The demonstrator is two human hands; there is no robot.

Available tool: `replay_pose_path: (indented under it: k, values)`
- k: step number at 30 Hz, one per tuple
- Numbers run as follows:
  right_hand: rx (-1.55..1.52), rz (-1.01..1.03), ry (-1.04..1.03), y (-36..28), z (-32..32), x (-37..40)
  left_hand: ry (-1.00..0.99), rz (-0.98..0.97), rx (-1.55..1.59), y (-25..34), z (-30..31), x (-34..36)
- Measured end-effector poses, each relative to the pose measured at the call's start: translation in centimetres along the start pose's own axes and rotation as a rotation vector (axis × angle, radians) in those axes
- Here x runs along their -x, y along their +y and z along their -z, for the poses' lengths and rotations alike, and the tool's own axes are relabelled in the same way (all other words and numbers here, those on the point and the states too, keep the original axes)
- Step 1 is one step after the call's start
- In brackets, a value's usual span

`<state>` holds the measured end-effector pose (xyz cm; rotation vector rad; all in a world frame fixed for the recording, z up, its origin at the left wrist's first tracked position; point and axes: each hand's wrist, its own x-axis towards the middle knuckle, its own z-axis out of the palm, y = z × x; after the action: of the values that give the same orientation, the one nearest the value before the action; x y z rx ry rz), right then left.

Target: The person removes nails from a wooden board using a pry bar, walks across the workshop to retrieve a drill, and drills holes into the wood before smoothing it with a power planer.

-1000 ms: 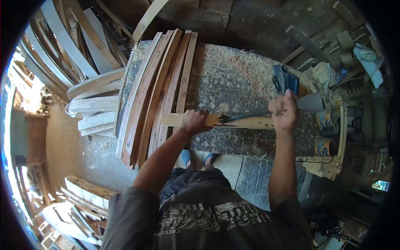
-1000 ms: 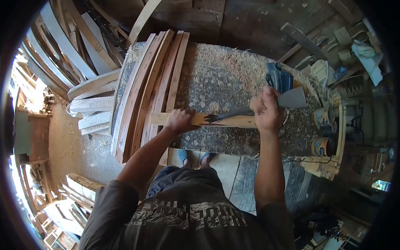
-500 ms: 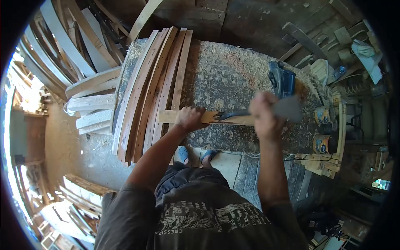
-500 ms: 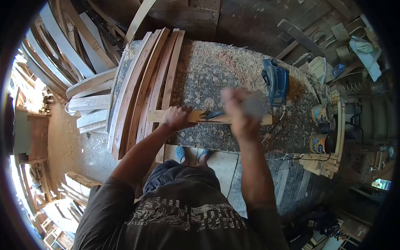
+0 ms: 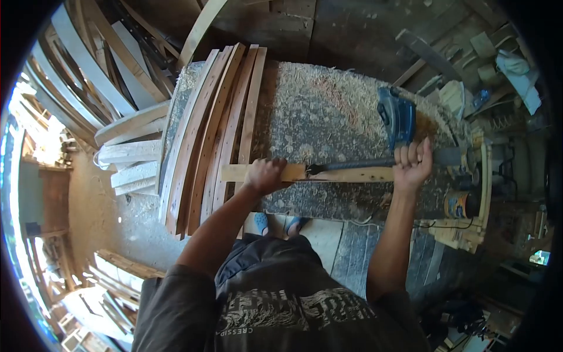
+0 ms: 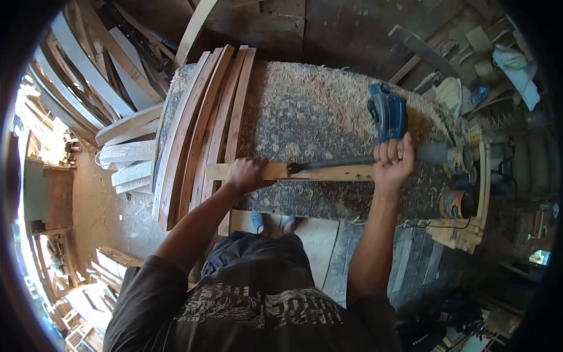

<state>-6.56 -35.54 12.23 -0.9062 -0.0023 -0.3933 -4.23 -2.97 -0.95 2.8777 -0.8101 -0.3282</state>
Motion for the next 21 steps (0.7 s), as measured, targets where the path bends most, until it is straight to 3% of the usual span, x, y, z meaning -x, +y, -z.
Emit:
replay_pose_path:
  k: [1,3,6,9,12,14,15,17,18,21]
  values:
    - [-0.002,-0.01,0.026,-0.1,-1.3,1.2,-0.007,-0.012,0.042,0.3,-0.1,0.6]
    - [0.088,-0.005,-0.155,-0.8,-4.3,1.3,-0.022,0.02,0.076,0.8,0.0,0.9]
    - [-0.102,-0.022,0.032,0.3,3.3,-0.3,0.034,0.0,0.06,0.6,-0.4,0.9]
    - [-0.158,-0.002,0.012,0.0,3.4,-1.2,0.087,-0.027,0.005,0.7,-0.5,0.9]
    - [-0.155,0.01,-0.059,0.1,3.2,0.0,-0.029,0.01,0.082,0.9,0.4,1.0]
    - [-0.246,0.015,0.023,1.0,6.8,0.5,-0.09,0.054,0.134,1.0,0.1,1.3]
    - [-0.276,0.036,0.178,2.0,9.5,0.3,-0.026,0.028,0.098,1.1,-0.6,1.5]
    - [-0.319,0.071,0.102,2.1,11.6,1.3,0.073,0.025,0.052,0.5,0.0,0.1]
    - [-0.358,0.081,0.055,2.3,11.2,1.6,0.032,0.044,0.05,0.5,0.1,-0.3]
    - [-0.338,0.067,0.198,2.7,10.9,2.2,-0.071,0.035,0.066,1.0,0.0,1.7]
